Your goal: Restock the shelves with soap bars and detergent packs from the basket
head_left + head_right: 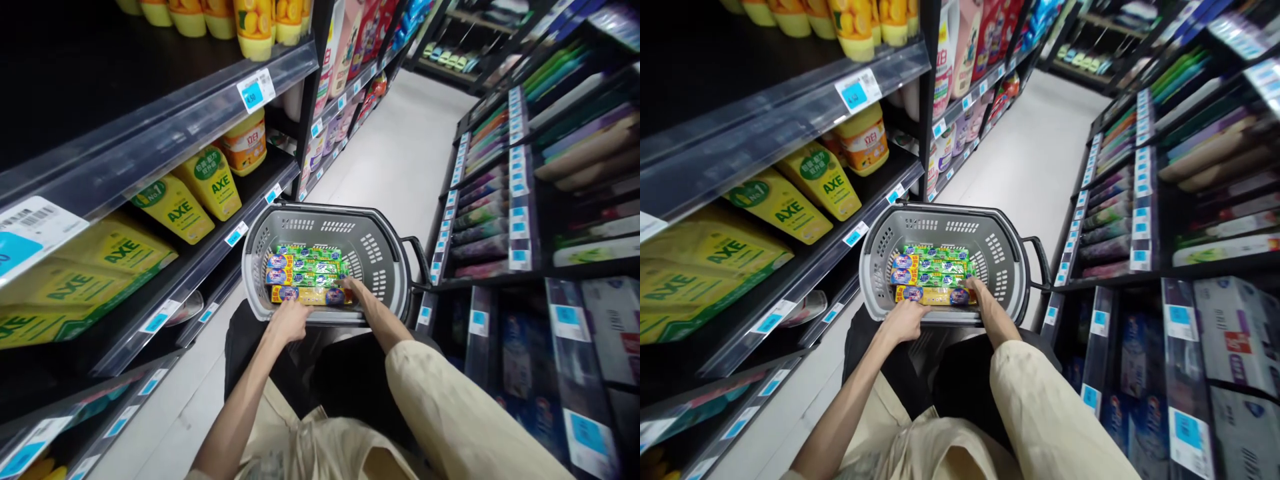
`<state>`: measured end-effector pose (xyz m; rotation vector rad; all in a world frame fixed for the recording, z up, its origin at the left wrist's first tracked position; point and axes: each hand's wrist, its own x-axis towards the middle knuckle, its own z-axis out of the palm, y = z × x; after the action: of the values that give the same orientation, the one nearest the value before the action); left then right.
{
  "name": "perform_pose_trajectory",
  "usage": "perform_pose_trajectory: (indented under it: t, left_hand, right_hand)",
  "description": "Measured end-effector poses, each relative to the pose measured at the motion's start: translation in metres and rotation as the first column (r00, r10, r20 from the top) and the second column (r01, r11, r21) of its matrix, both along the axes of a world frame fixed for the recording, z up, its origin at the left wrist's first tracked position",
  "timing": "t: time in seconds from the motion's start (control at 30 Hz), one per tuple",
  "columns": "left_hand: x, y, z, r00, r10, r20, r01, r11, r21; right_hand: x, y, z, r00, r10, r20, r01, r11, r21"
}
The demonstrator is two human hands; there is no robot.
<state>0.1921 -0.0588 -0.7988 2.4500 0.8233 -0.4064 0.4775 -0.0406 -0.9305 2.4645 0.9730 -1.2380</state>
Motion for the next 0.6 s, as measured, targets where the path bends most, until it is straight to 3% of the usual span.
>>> perform_pose_trajectory:
  t: [0.1,0.33,0.6]
  left_hand:
    - [-0.001,0.0,0.001,1.0,-0.001,0.001,0.001,1.0,0.012]
    - [-0.001,0.003,-0.001,1.0,-0.004,-0.022,0.004,1.0,0.018]
    - [0.004,0.004,0.004,0.995,-0.02,-0.095,0.023,0.999,0.032]
  right_hand:
    - [-0.001,0.007,0.003,0.999,-0.01,0.046,0.013,0.997,-0.072]
    - [0.011,0.01,0.004,0.994,0.034,0.105,-0.024,0.995,-0.096]
    - [0.006,0.013,0.01,0.987,0.099,0.124,-0.106,0.993,0.052]
